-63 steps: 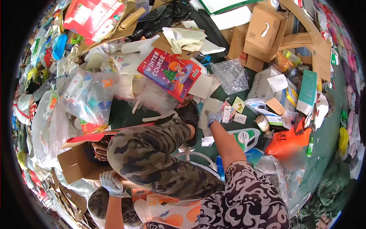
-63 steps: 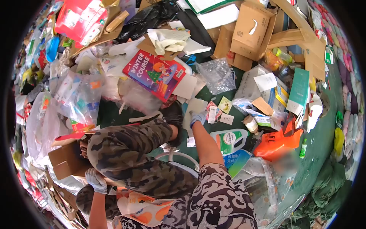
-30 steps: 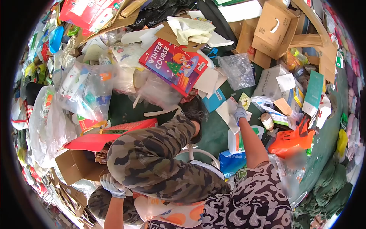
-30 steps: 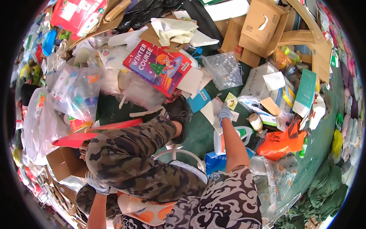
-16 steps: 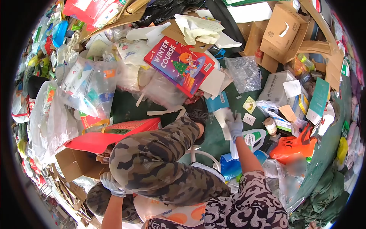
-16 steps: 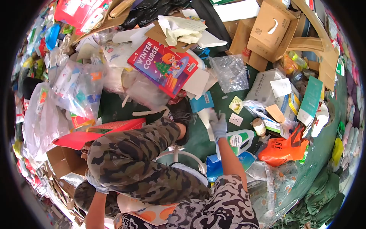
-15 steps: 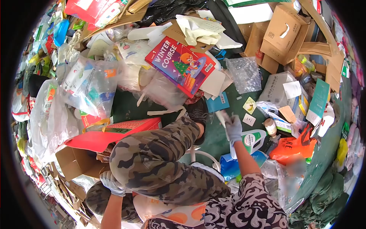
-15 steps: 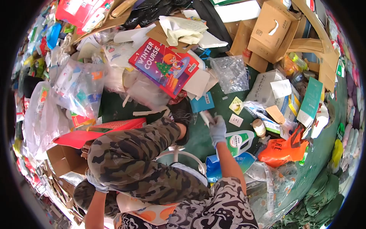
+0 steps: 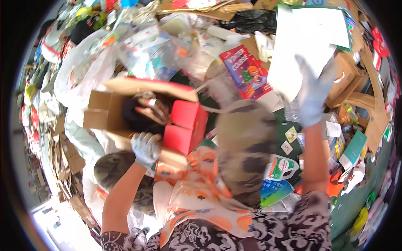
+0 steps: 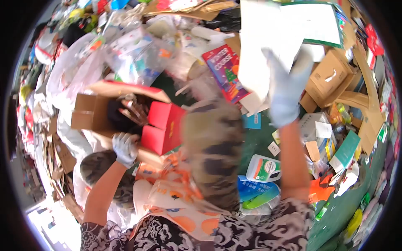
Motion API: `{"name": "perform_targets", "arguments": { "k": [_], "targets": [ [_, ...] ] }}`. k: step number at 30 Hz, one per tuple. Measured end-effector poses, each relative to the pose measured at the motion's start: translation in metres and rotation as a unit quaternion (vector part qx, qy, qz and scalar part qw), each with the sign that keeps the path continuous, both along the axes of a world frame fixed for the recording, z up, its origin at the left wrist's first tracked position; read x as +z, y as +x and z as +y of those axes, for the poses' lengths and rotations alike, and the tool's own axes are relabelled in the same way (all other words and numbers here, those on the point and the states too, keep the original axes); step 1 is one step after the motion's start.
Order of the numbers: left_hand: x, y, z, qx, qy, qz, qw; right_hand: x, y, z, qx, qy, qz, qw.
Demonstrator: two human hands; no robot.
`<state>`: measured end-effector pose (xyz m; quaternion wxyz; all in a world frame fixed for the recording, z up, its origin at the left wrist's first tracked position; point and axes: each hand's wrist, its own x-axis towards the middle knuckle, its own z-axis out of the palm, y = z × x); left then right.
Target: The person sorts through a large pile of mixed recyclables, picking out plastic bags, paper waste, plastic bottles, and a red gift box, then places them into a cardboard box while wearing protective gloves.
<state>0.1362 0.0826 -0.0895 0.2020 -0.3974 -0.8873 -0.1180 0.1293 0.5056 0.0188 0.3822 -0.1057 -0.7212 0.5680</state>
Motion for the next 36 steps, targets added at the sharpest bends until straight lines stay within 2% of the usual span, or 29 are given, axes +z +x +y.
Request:
{"name": "perform_targets", "arguments": {
  "k": [1, 3, 5, 7, 8, 10, 11, 12, 14, 15, 16, 17, 18, 19, 20, 21, 22, 23, 24, 25, 26, 27, 28, 30, 31, 33, 34, 36],
  "targets": [
    [0.000, -0.001, 0.001, -0.002, 0.002, 0.017, 1.000, 0.024, -0.023, -0.002, 0.095, 0.025, 0.050, 0.994],
    [-0.006, -0.002, -0.003, 0.011, 0.016, 0.018, 1.000, 0.060, -0.046, -0.023, 0.182, 0.158, -0.008, 0.971],
    [-0.005, -0.002, -0.004, 0.016, 0.019, 0.012, 1.000, 0.063, -0.065, -0.064, 0.367, 0.183, -0.023, 0.912],
    [-0.006, 0.001, -0.005, 0.016, 0.026, 0.017, 0.999, 0.068, -0.084, -0.119, 0.532, 0.205, -0.038, 0.820],
    [-0.007, 0.003, -0.007, 0.021, 0.030, 0.017, 0.999, 0.056, -0.093, -0.160, 0.552, 0.144, -0.117, 0.813],
    [-0.009, 0.007, -0.012, 0.013, 0.016, 0.013, 1.000, 0.034, -0.111, -0.242, 0.550, 0.011, -0.272, 0.790],
    [-0.012, 0.008, -0.014, 0.023, 0.016, 0.004, 1.000, 0.011, -0.105, -0.250, 0.523, 0.204, -0.162, 0.812],
    [-0.014, 0.005, -0.014, 0.021, 0.017, 0.002, 1.000, 0.009, -0.091, -0.257, 0.428, 0.382, -0.045, 0.818],
    [-0.017, 0.001, -0.010, 0.005, 0.084, 0.050, 0.995, 0.010, -0.086, -0.253, 0.345, 0.384, 0.011, 0.857],
    [-0.017, 0.002, -0.012, 0.009, 0.074, 0.032, 0.997, 0.016, -0.094, -0.239, 0.370, 0.322, 0.060, 0.870],
    [-0.014, 0.006, -0.016, 0.022, 0.035, -0.015, 0.999, 0.028, -0.097, -0.220, 0.325, 0.331, 0.100, 0.880],
    [-0.016, 0.003, -0.015, 0.009, 0.050, -0.004, 0.999, 0.033, -0.097, -0.198, 0.319, 0.247, -0.084, 0.911],
    [-0.018, 0.001, -0.015, -0.004, 0.063, 0.008, 0.998, 0.007, -0.109, -0.174, 0.259, 0.182, 0.023, 0.948],
    [-0.020, 0.000, -0.015, -0.007, 0.062, 0.005, 0.998, -0.012, -0.118, -0.154, 0.231, 0.113, 0.144, 0.956],
    [-0.020, 0.000, -0.016, -0.005, 0.050, 0.009, 0.999, -0.035, -0.112, -0.143, 0.214, -0.046, 0.057, 0.974],
    [-0.020, 0.002, -0.018, -0.001, 0.036, 0.013, 0.999, -0.101, -0.119, -0.123, 0.080, 0.072, -0.020, 0.994],
    [-0.019, 0.003, -0.019, -0.001, 0.033, 0.012, 0.999, -0.156, -0.102, -0.108, 0.091, 0.158, -0.179, 0.967],
    [-0.018, 0.003, -0.019, -0.003, 0.040, 0.010, 0.999, -0.197, -0.073, -0.111, 0.087, 0.264, -0.188, 0.942],
    [-0.017, 0.001, -0.017, -0.007, 0.050, 0.012, 0.999, -0.246, -0.048, -0.115, 0.176, 0.296, -0.302, 0.889],
    [-0.018, 0.000, -0.018, -0.021, 0.054, 0.008, 0.998, -0.295, -0.024, -0.120, 0.267, 0.333, -0.400, 0.811],
    [-0.018, -0.001, -0.017, -0.020, 0.059, 0.012, 0.998, -0.329, 0.002, -0.126, 0.336, 0.413, -0.380, 0.756],
    [-0.020, -0.002, -0.017, -0.018, 0.062, 0.009, 0.998, -0.345, 0.030, -0.140, 0.278, 0.503, -0.332, 0.748],
    [-0.017, -0.002, -0.015, -0.016, 0.058, 0.007, 0.998, -0.391, 0.053, -0.149, 0.262, 0.535, -0.352, 0.722],
    [-0.013, -0.003, -0.012, -0.014, 0.047, 0.008, 0.999, -0.425, 0.072, -0.155, 0.222, 0.602, -0.325, 0.695],
    [-0.012, -0.003, -0.011, -0.009, 0.044, 0.006, 0.999, -0.413, 0.061, -0.152, 0.215, 0.601, -0.327, 0.697],
    [-0.012, -0.002, -0.010, -0.004, 0.036, -0.003, 0.999, -0.381, 0.044, -0.150, 0.421, 0.569, -0.440, 0.553],
    [-0.012, -0.001, -0.010, 0.000, 0.034, -0.008, 0.999, -0.372, 0.032, -0.142, 0.414, 0.567, -0.441, 0.559],
    [-0.014, -0.002, -0.010, 0.009, 0.027, -0.008, 1.000, -0.353, 0.006, -0.116, 0.412, 0.448, -0.293, 0.737]
  ]
}}
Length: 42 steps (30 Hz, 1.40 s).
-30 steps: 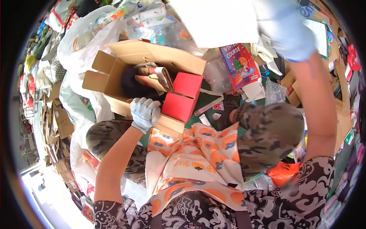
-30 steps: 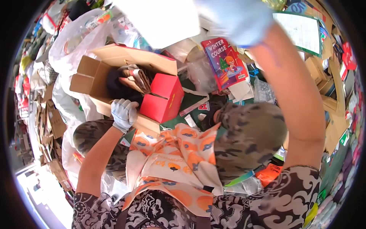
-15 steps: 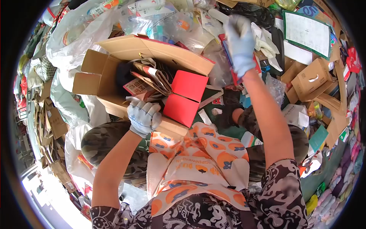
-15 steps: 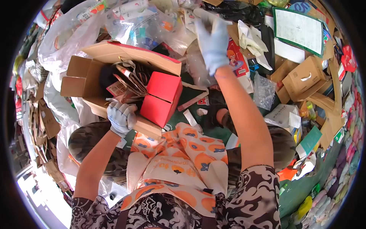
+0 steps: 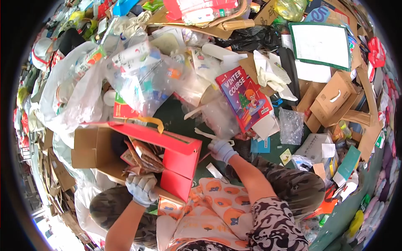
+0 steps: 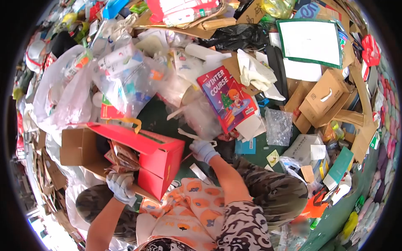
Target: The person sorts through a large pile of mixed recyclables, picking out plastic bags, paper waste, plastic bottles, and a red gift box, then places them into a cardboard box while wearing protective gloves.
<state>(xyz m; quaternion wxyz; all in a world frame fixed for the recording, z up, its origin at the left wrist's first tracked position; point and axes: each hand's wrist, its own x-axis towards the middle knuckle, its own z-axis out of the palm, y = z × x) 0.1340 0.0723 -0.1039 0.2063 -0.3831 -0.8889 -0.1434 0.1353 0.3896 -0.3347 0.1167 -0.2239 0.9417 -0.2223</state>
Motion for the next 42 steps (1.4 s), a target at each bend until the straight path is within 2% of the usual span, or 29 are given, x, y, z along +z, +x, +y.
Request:
{"name": "perform_targets", "arguments": {
  "k": [2, 3, 4, 5, 6, 8, 9, 10, 12, 13, 14, 16, 20, 22, 23, 24, 25, 26, 28, 30, 32, 34, 36, 38, 39, 40, 42],
  "targets": [
    [-0.002, -0.003, 0.001, -0.007, 0.010, 0.009, 1.000, 0.017, -0.029, 0.025, -0.179, -0.079, 0.137, 0.971],
    [-0.003, -0.005, 0.002, -0.006, 0.011, 0.015, 1.000, 0.016, -0.043, 0.035, -0.282, -0.102, 0.198, 0.933],
    [-0.003, -0.006, 0.002, -0.003, 0.005, 0.013, 1.000, 0.035, -0.057, 0.044, -0.378, -0.172, 0.244, 0.876],
    [-0.004, -0.006, 0.001, 0.001, -0.002, 0.010, 1.000, 0.012, -0.065, 0.066, -0.395, -0.087, 0.192, 0.894],
    [-0.003, -0.005, 0.001, 0.004, -0.003, 0.013, 1.000, 0.020, -0.070, 0.066, -0.392, -0.088, 0.195, 0.895],
    [-0.004, -0.006, 0.001, 0.000, -0.014, 0.018, 1.000, 0.046, -0.082, 0.064, -0.491, 0.115, 0.113, 0.856],
    [-0.005, -0.005, 0.000, 0.001, -0.014, 0.012, 1.000, 0.027, -0.089, 0.069, -0.505, 0.116, -0.007, 0.856],
    [-0.005, -0.005, 0.000, 0.006, -0.015, 0.021, 1.000, 0.025, -0.096, 0.072, -0.502, 0.111, 0.001, 0.858],
    [-0.003, -0.003, -0.001, 0.004, -0.020, 0.007, 1.000, 0.021, -0.102, 0.079, -0.507, 0.169, -0.092, 0.840],
    [-0.007, -0.003, -0.002, 0.005, -0.006, 0.013, 1.000, -0.001, -0.105, 0.093, -0.495, 0.162, -0.070, 0.851],
    [-0.008, -0.005, -0.002, 0.005, -0.007, 0.022, 1.000, 0.006, -0.109, 0.104, -0.496, 0.157, -0.064, 0.852],
    [-0.008, -0.005, 0.000, 0.008, 0.001, 0.043, 0.999, 0.038, -0.108, 0.119, -0.438, 0.149, -0.143, 0.875],
    [-0.008, -0.007, 0.004, 0.011, 0.020, 0.043, 0.999, 0.095, -0.086, 0.164, -0.374, 0.167, -0.056, 0.911],
    [-0.007, -0.008, 0.005, 0.010, 0.038, 0.066, 0.997, 0.108, -0.083, 0.209, -0.363, 0.055, -0.129, 0.921],
    [-0.004, -0.008, 0.006, 0.007, 0.045, 0.069, 0.997, 0.106, -0.078, 0.243, -0.358, 0.067, -0.125, 0.923],
    [0.000, -0.008, 0.006, 0.004, 0.051, 0.073, 0.996, 0.100, -0.075, 0.280, -0.390, 0.014, -0.117, 0.913],
    [-0.002, 0.000, 0.006, 0.023, 0.057, 0.078, 0.995, 0.140, -0.069, 0.279, -0.417, -0.031, -0.104, 0.902],
    [-0.005, -0.002, 0.005, 0.036, 0.052, 0.081, 0.995, 0.170, -0.056, 0.278, -0.420, -0.158, -0.111, 0.887],
    [-0.006, 0.001, 0.003, 0.041, 0.061, 0.082, 0.994, 0.213, -0.043, 0.280, -0.398, -0.084, -0.081, 0.910],
    [-0.010, 0.004, 0.000, 0.047, 0.044, 0.058, 0.996, 0.267, -0.023, 0.255, -0.410, -0.066, -0.052, 0.908],
    [-0.007, 0.007, 0.000, 0.050, 0.056, 0.077, 0.994, 0.287, -0.016, 0.251, -0.424, -0.052, -0.023, 0.904],
    [-0.007, 0.011, -0.001, 0.054, 0.060, 0.060, 0.995, 0.294, -0.003, 0.257, -0.420, -0.174, 0.081, 0.887],
    [-0.004, 0.014, -0.002, 0.054, 0.053, 0.045, 0.996, 0.305, 0.006, 0.261, -0.446, -0.207, 0.079, 0.867],
    [-0.002, 0.015, -0.001, 0.054, 0.048, 0.033, 0.997, 0.314, 0.014, 0.261, -0.501, -0.050, 0.120, 0.855],
    [-0.001, 0.017, 0.000, 0.070, 0.047, 0.023, 0.996, 0.320, 0.022, 0.257, -0.470, 0.050, 0.168, 0.865],
    [0.000, 0.018, 0.002, 0.087, 0.045, 0.014, 0.995, 0.329, 0.030, 0.248, -0.474, 0.049, 0.170, 0.862],
    [0.005, 0.018, 0.003, 0.076, 0.070, 0.024, 0.994, 0.343, 0.045, 0.234, -0.469, 0.241, 0.139, 0.838]
  ]
}}
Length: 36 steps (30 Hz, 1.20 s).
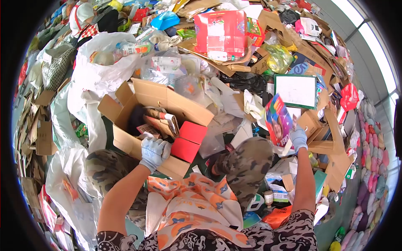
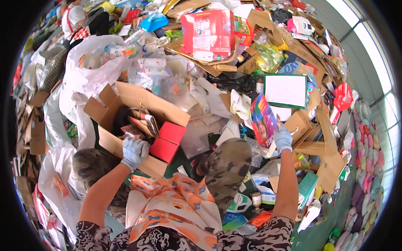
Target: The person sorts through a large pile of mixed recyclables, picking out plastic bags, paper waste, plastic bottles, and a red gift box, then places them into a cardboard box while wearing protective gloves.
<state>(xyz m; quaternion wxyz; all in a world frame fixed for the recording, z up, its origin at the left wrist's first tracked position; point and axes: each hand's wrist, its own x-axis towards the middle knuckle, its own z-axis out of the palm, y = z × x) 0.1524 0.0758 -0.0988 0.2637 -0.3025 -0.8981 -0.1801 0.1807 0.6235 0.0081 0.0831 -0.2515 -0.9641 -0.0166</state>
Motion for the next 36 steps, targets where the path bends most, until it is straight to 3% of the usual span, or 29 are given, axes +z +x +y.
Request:
{"name": "perform_targets", "arguments": {
  "k": [2, 4, 5, 8, 9, 10, 11, 13, 14, 16, 18, 20, 21, 23, 26, 30, 35, 36],
  "targets": [
    [0.001, 0.002, 0.001, 0.014, 0.006, -0.006, 1.000, -0.026, 0.005, 0.033, -0.026, 0.008, -0.005, 1.000],
    [0.000, 0.001, 0.003, 0.018, 0.016, 0.007, 1.000, -0.053, 0.000, 0.073, 0.016, -0.118, 0.144, 0.982],
    [0.001, 0.001, 0.004, 0.017, 0.017, 0.011, 1.000, -0.067, -0.009, 0.090, -0.003, -0.240, 0.185, 0.953],
    [-0.002, 0.000, 0.003, 0.014, 0.015, -0.012, 1.000, -0.033, -0.027, 0.029, -0.077, -0.331, 0.200, 0.919],
    [0.003, -0.001, 0.004, -0.001, 0.021, 0.021, 1.000, -0.083, -0.040, 0.066, -0.038, -0.298, 0.229, 0.926],
    [0.007, -0.006, 0.005, -0.015, 0.024, 0.054, 0.998, -0.084, -0.048, 0.034, 0.031, -0.222, 0.268, 0.937],
    [0.009, -0.009, 0.006, -0.017, 0.027, 0.048, 0.998, -0.080, -0.061, 0.003, 0.027, -0.187, 0.202, 0.961],
    [0.006, -0.008, 0.004, -0.023, 0.015, 0.025, 0.999, -0.121, -0.099, -0.027, 0.034, -0.228, 0.146, 0.962],
    [0.003, -0.010, 0.003, -0.028, 0.025, 0.036, 0.999, -0.144, -0.120, -0.038, 0.030, -0.239, 0.056, 0.969],
    [-0.005, -0.007, -0.003, -0.027, -0.017, -0.005, 0.999, -0.200, -0.166, -0.048, 0.036, -0.207, -0.007, 0.978],
    [-0.007, -0.008, -0.005, -0.040, -0.016, -0.039, 0.998, -0.220, -0.207, -0.062, 0.055, -0.163, -0.053, 0.984],
    [0.001, -0.010, -0.001, -0.031, -0.051, -0.049, 0.997, -0.255, -0.243, -0.068, 0.086, -0.033, -0.076, 0.993],
    [-0.003, -0.010, -0.004, -0.032, -0.064, -0.061, 0.996, -0.276, -0.266, -0.060, 0.058, -0.009, -0.152, 0.987],
    [-0.006, -0.007, -0.010, -0.028, -0.100, -0.086, 0.991, -0.305, -0.286, -0.042, -0.023, 0.002, -0.138, 0.990],
    [-0.008, -0.009, -0.013, -0.044, -0.128, -0.073, 0.988, -0.287, -0.287, -0.033, 0.016, 0.039, -0.217, 0.975],
    [-0.007, -0.014, -0.008, -0.048, -0.123, -0.068, 0.989, -0.282, -0.288, 0.013, 0.090, 0.098, -0.174, 0.976],
    [-0.008, -0.017, -0.007, -0.053, -0.102, -0.057, 0.992, -0.168, -0.280, 0.043, 0.114, -0.011, -0.063, 0.991],
    [-0.005, -0.017, -0.004, -0.048, -0.087, -0.057, 0.993, -0.148, -0.274, 0.045, 0.112, 0.002, -0.084, 0.990]
  ]
}}
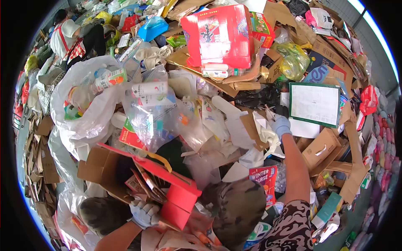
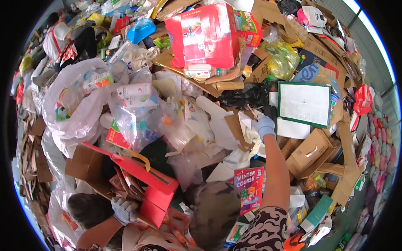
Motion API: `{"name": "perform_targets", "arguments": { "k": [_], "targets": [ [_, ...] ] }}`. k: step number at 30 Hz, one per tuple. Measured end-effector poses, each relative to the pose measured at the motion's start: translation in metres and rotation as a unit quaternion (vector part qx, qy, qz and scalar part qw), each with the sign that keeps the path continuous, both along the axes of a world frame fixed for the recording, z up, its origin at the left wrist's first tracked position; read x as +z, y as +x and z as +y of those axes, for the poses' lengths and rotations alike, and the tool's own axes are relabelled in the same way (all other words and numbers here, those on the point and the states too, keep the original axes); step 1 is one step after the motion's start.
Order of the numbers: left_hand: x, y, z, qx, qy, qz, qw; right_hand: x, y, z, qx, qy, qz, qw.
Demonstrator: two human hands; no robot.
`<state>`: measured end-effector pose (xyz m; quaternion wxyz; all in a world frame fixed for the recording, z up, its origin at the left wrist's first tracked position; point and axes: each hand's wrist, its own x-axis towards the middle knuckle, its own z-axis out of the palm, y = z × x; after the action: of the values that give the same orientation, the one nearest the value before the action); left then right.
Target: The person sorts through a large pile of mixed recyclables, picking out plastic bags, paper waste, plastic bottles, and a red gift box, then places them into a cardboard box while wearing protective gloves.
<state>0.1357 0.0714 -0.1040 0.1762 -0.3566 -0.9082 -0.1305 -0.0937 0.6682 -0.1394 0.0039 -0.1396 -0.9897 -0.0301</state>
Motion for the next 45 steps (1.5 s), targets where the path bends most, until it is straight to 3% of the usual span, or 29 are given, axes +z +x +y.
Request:
{"name": "perform_targets", "arguments": {
  "k": [2, 5, 6, 8, 9, 10, 14, 17, 19, 20, 21, 22, 23, 24, 25, 26, 28, 32, 34, 36, 38, 40, 41, 42, 44, 45],
  "targets": [
    [-0.001, 0.003, 0.000, 0.007, 0.009, 0.015, 1.000, 0.052, 0.021, -0.017, 0.019, 0.002, -0.054, 0.998],
    [-0.003, 0.011, -0.002, 0.012, 0.038, 0.028, 0.999, 0.077, 0.049, -0.031, -0.013, 0.007, -0.114, 0.993],
    [-0.005, 0.012, -0.003, 0.019, 0.042, 0.041, 0.998, 0.074, 0.054, -0.029, -0.009, -0.003, -0.095, 0.995],
    [-0.003, 0.015, -0.004, 0.028, 0.029, 0.042, 0.998, 0.095, 0.061, -0.050, 0.032, -0.061, 0.067, 0.995],
    [-0.002, 0.013, -0.004, 0.026, 0.040, 0.055, 0.997, 0.112, 0.056, -0.065, -0.016, -0.282, 0.161, 0.946],
    [-0.001, 0.014, -0.003, 0.025, 0.050, 0.064, 0.996, 0.133, 0.056, -0.082, -0.065, -0.487, 0.232, 0.839],
    [0.000, 0.012, -0.002, 0.028, 0.051, 0.076, 0.995, 0.265, 0.069, -0.201, 0.080, -0.684, 0.471, 0.551],
    [-0.002, 0.011, -0.001, 0.035, 0.061, 0.078, 0.994, 0.307, 0.101, -0.283, 0.173, -0.702, 0.466, 0.511],
    [0.000, 0.012, -0.002, 0.035, 0.038, 0.059, 0.997, 0.298, 0.126, -0.347, 0.253, -0.693, 0.412, 0.535],
    [0.001, 0.012, -0.002, 0.039, 0.034, 0.065, 0.997, 0.286, 0.140, -0.383, 0.218, -0.700, 0.373, 0.568],
    [0.003, 0.012, -0.002, 0.034, 0.033, 0.069, 0.996, 0.241, 0.137, -0.401, 0.260, -0.679, 0.332, 0.600],
    [0.004, 0.013, -0.003, 0.028, 0.031, 0.071, 0.997, 0.217, 0.143, -0.421, 0.357, -0.549, 0.277, 0.703],
    [0.006, 0.013, -0.004, 0.020, 0.026, 0.066, 0.997, 0.193, 0.150, -0.441, 0.457, -0.402, 0.240, 0.756],
    [0.006, 0.014, -0.005, 0.011, 0.022, 0.060, 0.998, 0.175, 0.154, -0.461, 0.539, -0.312, 0.226, 0.749],
    [0.008, 0.016, -0.006, 0.009, 0.018, 0.056, 0.998, 0.141, 0.155, -0.475, 0.507, -0.267, 0.132, 0.809],
    [0.006, 0.016, -0.008, 0.008, 0.045, 0.045, 0.998, 0.112, 0.158, -0.483, 0.496, -0.252, 0.106, 0.824],
    [0.009, 0.017, -0.009, -0.007, 0.053, 0.066, 0.996, 0.079, 0.155, -0.490, 0.446, -0.140, -0.063, 0.882],
    [0.002, 0.019, -0.008, -0.003, 0.073, 0.015, 0.997, 0.083, 0.153, -0.511, 0.494, -0.043, -0.099, 0.863],
    [0.005, 0.016, -0.006, 0.021, 0.155, 0.071, 0.985, 0.101, 0.158, -0.533, 0.514, -0.068, -0.044, 0.854],
    [-0.006, 0.015, -0.006, 0.020, 0.167, 0.040, 0.985, 0.104, 0.155, -0.552, 0.525, -0.188, 0.031, 0.830],
    [0.005, 0.019, -0.006, 0.019, 0.132, 0.030, 0.991, 0.113, 0.145, -0.554, 0.514, -0.211, 0.068, 0.828],
    [0.006, 0.029, -0.011, 0.024, 0.056, 0.009, 0.998, 0.079, 0.135, -0.528, 0.416, -0.127, 0.034, 0.900],
    [0.009, 0.030, -0.009, 0.028, 0.085, 0.035, 0.995, 0.062, 0.135, -0.517, 0.347, -0.138, -0.063, 0.926],
    [0.007, 0.030, -0.007, 0.027, 0.084, 0.039, 0.995, 0.067, 0.136, -0.509, 0.381, -0.089, -0.110, 0.914],
    [0.003, 0.026, -0.004, 0.036, 0.096, 0.022, 0.995, -0.001, 0.144, -0.508, 0.418, 0.100, 0.040, 0.902],
    [0.008, 0.025, -0.006, 0.025, 0.098, 0.035, 0.994, 0.005, 0.143, -0.511, 0.415, 0.025, -0.022, 0.909]
  ]
}}
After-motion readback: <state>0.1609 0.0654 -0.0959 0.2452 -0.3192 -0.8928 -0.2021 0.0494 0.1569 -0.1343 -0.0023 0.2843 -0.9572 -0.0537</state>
